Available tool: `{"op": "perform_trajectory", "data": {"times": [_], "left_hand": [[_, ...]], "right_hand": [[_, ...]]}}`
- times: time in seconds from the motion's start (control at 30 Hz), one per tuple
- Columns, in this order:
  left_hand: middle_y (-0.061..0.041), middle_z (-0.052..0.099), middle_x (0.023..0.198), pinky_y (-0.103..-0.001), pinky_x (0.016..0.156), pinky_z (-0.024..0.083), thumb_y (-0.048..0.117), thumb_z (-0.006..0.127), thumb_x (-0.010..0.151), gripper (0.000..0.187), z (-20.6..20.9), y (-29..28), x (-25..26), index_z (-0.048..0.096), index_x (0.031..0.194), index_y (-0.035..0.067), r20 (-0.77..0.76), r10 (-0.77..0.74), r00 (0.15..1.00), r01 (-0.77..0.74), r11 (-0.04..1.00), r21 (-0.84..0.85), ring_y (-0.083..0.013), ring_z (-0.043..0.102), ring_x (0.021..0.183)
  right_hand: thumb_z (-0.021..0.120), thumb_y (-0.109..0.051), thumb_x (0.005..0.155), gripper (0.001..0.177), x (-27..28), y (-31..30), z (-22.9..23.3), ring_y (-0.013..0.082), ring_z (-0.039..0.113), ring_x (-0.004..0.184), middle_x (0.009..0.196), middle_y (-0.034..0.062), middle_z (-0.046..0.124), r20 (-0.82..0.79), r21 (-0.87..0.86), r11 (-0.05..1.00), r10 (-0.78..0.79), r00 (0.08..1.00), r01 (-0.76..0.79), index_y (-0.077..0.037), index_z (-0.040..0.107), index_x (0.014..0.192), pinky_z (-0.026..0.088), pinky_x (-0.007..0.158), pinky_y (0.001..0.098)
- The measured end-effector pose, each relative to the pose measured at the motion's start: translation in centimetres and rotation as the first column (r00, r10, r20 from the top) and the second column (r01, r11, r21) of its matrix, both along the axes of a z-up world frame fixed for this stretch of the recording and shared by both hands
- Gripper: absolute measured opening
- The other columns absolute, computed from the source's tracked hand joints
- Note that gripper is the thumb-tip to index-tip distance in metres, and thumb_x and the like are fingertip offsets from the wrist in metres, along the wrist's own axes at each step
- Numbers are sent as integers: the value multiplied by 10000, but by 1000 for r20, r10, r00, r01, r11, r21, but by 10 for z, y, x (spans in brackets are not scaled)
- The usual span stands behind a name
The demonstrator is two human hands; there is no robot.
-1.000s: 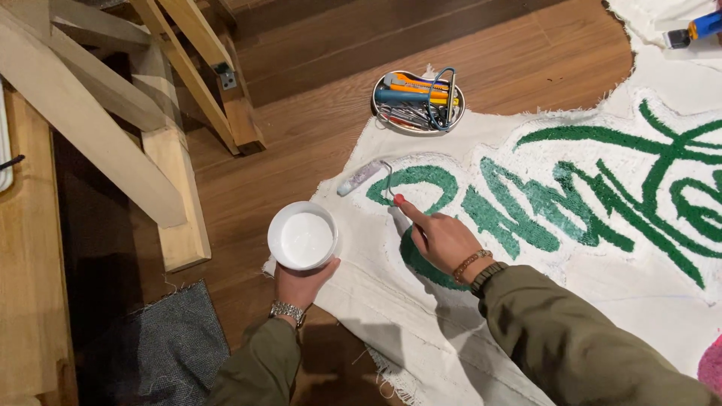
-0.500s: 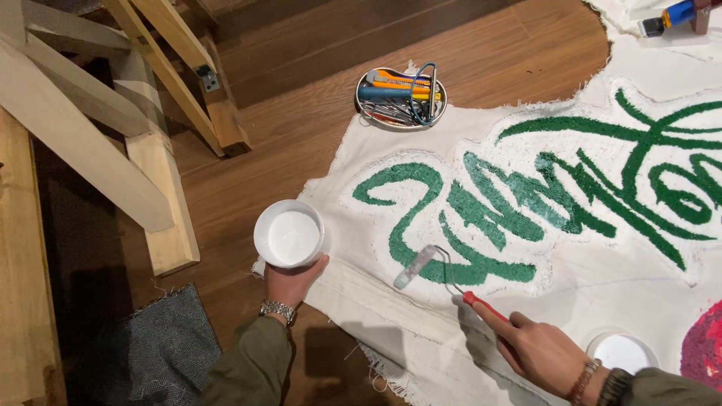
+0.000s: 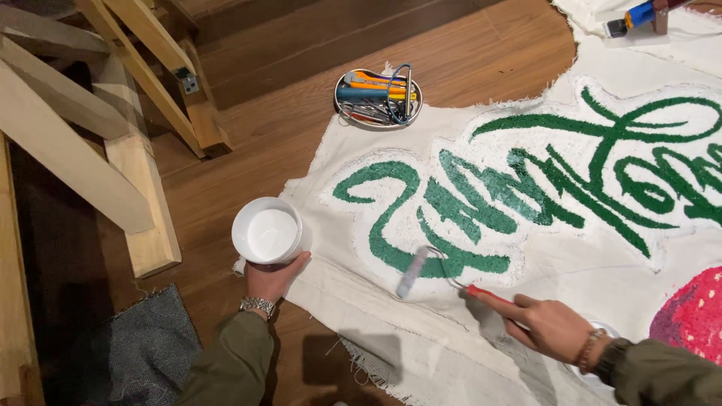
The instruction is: Applying adhesive to the back of a tufted rug using a small roller
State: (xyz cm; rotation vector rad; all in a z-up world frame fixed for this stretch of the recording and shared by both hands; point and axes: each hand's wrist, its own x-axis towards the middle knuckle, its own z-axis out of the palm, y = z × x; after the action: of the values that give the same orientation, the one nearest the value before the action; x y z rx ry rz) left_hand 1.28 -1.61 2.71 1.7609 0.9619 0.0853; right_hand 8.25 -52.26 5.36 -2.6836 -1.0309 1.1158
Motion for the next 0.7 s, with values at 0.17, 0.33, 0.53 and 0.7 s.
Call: {"op": "perform_trajectory", "data": {"times": [0.17, 0.33, 0.53, 0.7], "left_hand": [[-75, 653, 1397, -367, 1164, 471, 343, 982, 505, 981, -6, 3, -1, 615, 1377, 80, 27, -17, 1000, 15, 998, 61, -229, 573, 1324], [-73, 666, 1377, -343, 1169, 457, 296, 995, 510, 929, -19, 6, -5, 641, 1336, 64, 87, -16, 996, 7, 995, 101, -218, 575, 1313], [-362, 481, 1487, -560, 1275, 283, 157, 1029, 557, 1152, -27, 12, -11, 419, 1484, -151, 220, -95, 971, 62, 986, 156, -416, 427, 1442], [-91, 620, 1418, -389, 1189, 443, 306, 978, 509, 1024, -8, 5, -2, 565, 1408, 42, 93, 17, 995, -27, 993, 116, -252, 543, 1341]], "right_hand": [[469, -405, 1028, 697, 10, -31, -6, 220, 486, 480, 807, -66, 555, 152, -41, 992, 126, 980, -121, -495, 163, 1647, 476, 485, 394], [320, -511, 1064, 592, 20, 67, -1, 212, 479, 465, 833, -17, 557, 156, 47, 995, 85, 984, -93, -528, 181, 1639, 467, 448, 406], [425, -449, 1023, 504, 39, 40, 32, 315, 725, 685, 836, 34, 686, 309, 75, 988, 109, 945, -138, -587, 457, 1506, 626, 677, 442], [457, -376, 1043, 781, 72, -96, 16, 207, 611, 526, 800, -95, 564, 255, -335, 905, 355, 900, -262, -686, -2, 1593, 545, 529, 412]]}}
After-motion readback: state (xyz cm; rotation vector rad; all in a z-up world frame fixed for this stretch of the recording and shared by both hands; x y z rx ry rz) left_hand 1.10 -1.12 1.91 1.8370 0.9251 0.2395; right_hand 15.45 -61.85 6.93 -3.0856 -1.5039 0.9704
